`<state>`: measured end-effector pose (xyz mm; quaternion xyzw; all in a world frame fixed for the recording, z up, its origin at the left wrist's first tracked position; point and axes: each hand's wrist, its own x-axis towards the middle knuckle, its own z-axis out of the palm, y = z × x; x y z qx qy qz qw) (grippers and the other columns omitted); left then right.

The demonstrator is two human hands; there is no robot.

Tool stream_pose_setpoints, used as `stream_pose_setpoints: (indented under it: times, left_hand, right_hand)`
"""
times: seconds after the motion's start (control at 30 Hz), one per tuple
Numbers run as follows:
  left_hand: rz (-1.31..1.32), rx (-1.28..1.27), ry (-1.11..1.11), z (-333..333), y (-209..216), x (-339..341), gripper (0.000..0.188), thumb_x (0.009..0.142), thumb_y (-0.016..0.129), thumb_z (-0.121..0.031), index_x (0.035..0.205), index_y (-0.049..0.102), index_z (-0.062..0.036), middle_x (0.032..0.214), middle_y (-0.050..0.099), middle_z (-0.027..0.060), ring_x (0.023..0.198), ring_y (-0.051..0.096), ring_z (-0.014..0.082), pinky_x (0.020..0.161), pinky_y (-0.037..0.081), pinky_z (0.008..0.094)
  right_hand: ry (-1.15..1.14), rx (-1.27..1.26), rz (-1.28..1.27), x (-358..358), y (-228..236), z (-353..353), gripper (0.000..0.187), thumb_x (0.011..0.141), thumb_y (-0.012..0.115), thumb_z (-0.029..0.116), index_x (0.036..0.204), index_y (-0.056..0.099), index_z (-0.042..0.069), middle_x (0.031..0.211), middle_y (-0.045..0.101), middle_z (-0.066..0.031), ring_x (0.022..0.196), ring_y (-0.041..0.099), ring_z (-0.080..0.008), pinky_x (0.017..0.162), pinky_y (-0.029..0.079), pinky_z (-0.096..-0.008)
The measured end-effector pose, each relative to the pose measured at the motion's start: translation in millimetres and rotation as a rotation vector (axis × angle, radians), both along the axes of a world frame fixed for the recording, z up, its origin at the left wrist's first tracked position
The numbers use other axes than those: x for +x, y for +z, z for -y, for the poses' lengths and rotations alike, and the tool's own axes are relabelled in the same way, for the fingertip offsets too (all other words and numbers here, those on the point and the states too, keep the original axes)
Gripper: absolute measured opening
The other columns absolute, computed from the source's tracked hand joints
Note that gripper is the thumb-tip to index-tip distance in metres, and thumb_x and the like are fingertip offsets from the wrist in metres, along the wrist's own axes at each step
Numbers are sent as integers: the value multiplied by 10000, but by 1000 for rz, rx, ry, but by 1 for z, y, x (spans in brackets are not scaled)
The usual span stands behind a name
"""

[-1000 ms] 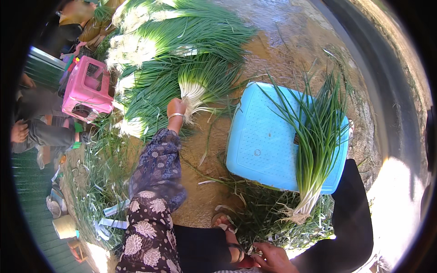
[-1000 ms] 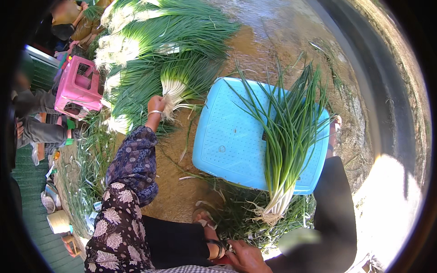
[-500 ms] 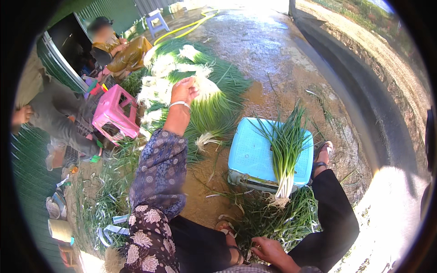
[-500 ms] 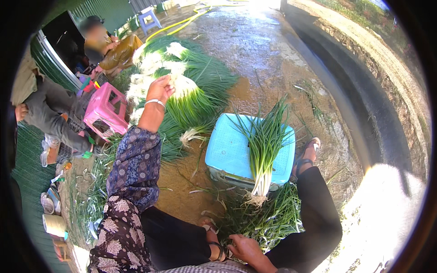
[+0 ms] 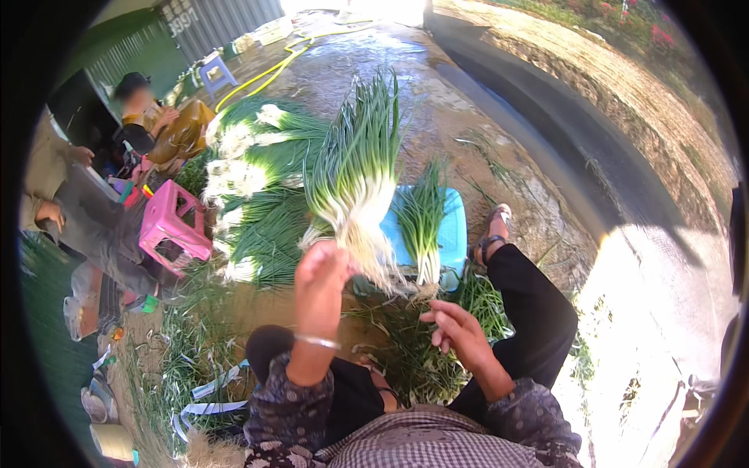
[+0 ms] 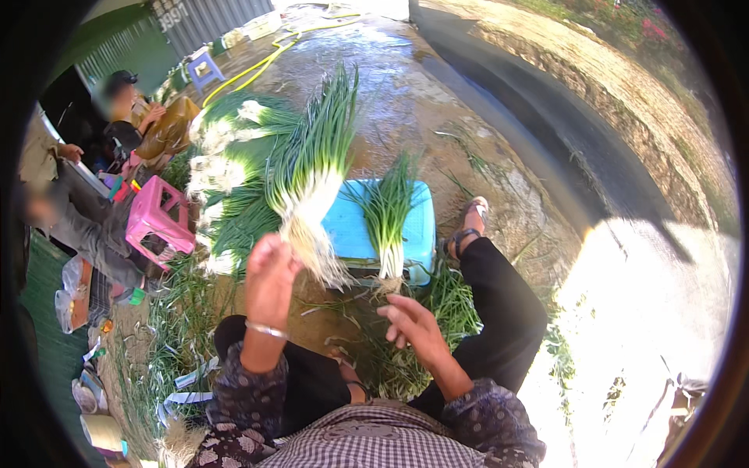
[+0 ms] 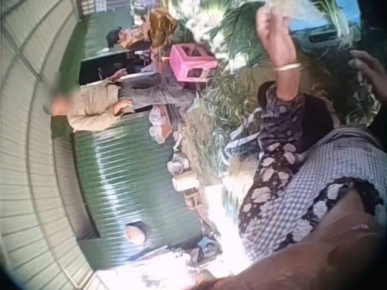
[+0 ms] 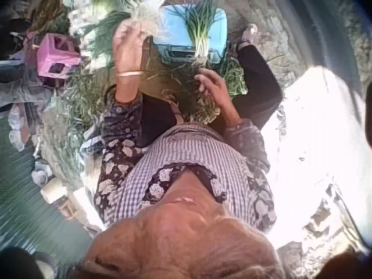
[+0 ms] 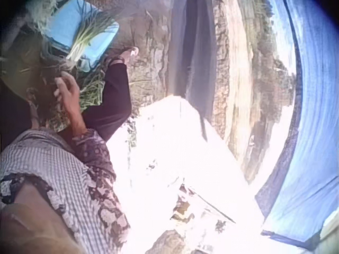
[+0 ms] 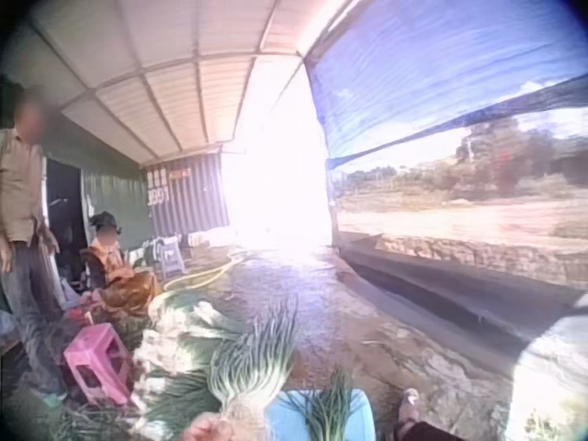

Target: The person gathers green onions, aligns the roots, and ties them into bundles using a rubber band. The person places the finished bundles on a blue stool and repeats the process with additional bunches.

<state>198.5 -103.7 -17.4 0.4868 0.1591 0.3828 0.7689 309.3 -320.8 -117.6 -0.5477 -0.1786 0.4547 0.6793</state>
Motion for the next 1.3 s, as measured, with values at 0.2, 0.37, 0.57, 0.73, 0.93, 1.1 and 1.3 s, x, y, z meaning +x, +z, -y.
stream_pose_setpoints:
  times: [0.2, 0.37, 0.57, 0.73, 0.93, 1.1, 1.3]
  left_hand:
    - [-368, -244, -129, 93, -113, -70, 98, 929, 610, -121, 927, 611, -23, 848, 635, 19, 769, 598, 92, 722, 491, 236]
    - [-391, -368, -234, 82, -147, -84, 184, 948, 586, -158, 1027, 557, 7, 971, 644, 84, 867, 631, 142, 785, 515, 278]
    - [-280, -509, -377, 75, -139, -64, 416, 910, 621, -184, 1237, 514, 49, 1105, 632, 118, 948, 639, 187, 835, 511, 309]
    - [-340, -446, -353, 83, -142, -63, 416, 866, 621, -80, 1248, 516, 48, 1150, 625, 119, 990, 637, 205, 871, 517, 340]
    - [-409, -283, -269, 97, -137, -70, 402, 845, 653, -87, 1209, 552, 52, 1132, 637, 112, 982, 634, 195, 887, 509, 325]
    - [-377, -280, -135, 88, -142, -74, 350, 853, 644, -53, 1177, 576, 59, 1110, 652, 119, 960, 647, 198, 879, 516, 315]
    - [-345, -356, -161, 74, -144, -76, 335, 863, 652, -49, 1170, 576, 61, 1102, 658, 123, 953, 657, 195, 853, 539, 326]
  right_hand:
    - [-4, -58, -129, 4, -25, -30, 318, 904, 651, 298, 1001, 576, 5, 780, 603, -20, 583, 538, -62, 480, 405, -201]
    - [-114, -89, -133, -10, -50, -26, 195, 858, 700, 209, 807, 567, 76, 667, 557, 33, 544, 505, -41, 467, 373, -199]
    - [8, -92, -45, -24, -29, -24, 223, 860, 713, 225, 923, 630, 28, 671, 602, 16, 566, 549, -63, 494, 429, -216]
    - [-92, -328, 628, -21, -28, -16, 290, 860, 711, 273, 824, 637, -5, 602, 599, -76, 533, 553, -115, 495, 432, -293]
    - [-97, -377, 853, -10, -22, -53, 194, 803, 732, 160, 789, 626, -2, 573, 581, -62, 517, 545, -107, 497, 438, -265]
    - [-120, 9, 183, -22, -20, -33, 121, 868, 672, 110, 788, 613, 41, 593, 555, 40, 484, 462, -21, 428, 342, -203]
    - [-381, -80, 91, -50, 1, 60, 72, 896, 643, 85, 843, 604, 57, 606, 545, 53, 483, 442, -5, 428, 315, -170]
